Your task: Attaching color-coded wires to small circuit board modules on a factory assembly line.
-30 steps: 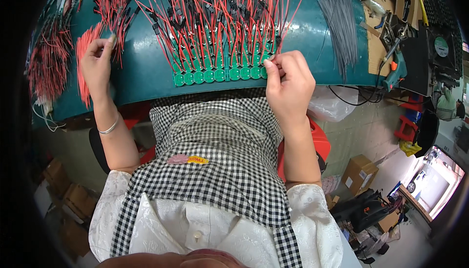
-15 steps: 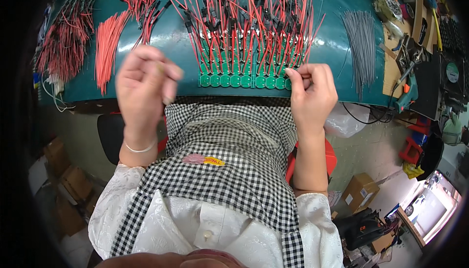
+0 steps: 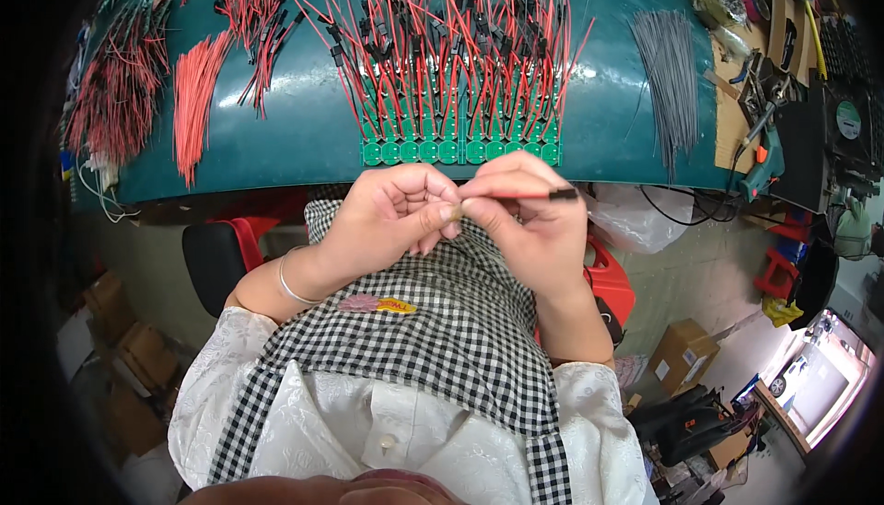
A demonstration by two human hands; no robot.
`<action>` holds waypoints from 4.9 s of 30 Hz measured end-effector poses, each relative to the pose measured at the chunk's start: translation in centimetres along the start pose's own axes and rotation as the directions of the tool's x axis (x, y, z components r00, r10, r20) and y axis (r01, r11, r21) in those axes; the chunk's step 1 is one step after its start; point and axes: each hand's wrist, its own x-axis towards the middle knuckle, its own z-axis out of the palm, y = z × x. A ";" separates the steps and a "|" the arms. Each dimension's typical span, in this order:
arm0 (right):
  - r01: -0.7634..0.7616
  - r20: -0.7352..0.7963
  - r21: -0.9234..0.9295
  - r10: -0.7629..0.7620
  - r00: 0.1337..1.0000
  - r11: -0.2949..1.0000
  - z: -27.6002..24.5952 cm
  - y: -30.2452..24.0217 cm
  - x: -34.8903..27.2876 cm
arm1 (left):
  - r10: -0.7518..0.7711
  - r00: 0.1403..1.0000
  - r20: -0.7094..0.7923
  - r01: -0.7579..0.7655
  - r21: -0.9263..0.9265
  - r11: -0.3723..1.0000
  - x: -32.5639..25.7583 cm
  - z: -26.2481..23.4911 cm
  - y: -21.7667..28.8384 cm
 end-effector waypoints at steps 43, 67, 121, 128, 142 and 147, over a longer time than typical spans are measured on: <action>0.090 -0.186 -0.608 -0.251 0.950 0.789 -5.6 3.4 2.7 | 0.780 0.487 -0.394 0.703 0.706 -0.082 -10.0 -24.5 5.8; 0.145 -0.016 -0.792 -0.257 0.966 0.594 -5.4 2.5 3.5 | 0.699 0.322 -0.639 0.781 0.597 0.185 -10.2 -26.0 5.6; -0.323 -0.337 -0.938 -0.107 0.936 0.123 -16.6 0.1 8.0 | 0.665 0.411 -0.623 0.832 0.554 0.004 -9.5 -23.1 10.7; -0.262 -0.311 -0.906 -0.105 0.944 0.332 -18.7 0.7 8.0 | 0.726 0.410 -0.552 0.784 0.620 0.029 -10.2 -23.1 10.5; 0.058 -0.446 -0.253 -0.170 0.879 0.966 -13.3 -0.6 3.5 | 0.558 0.654 -0.510 -0.290 0.513 0.808 -6.0 -13.8 7.4; 0.004 -0.451 -0.286 -0.139 0.882 0.958 -9.3 4.1 3.2 | 0.487 0.726 -0.485 -0.181 0.548 0.816 -2.2 -12.7 2.8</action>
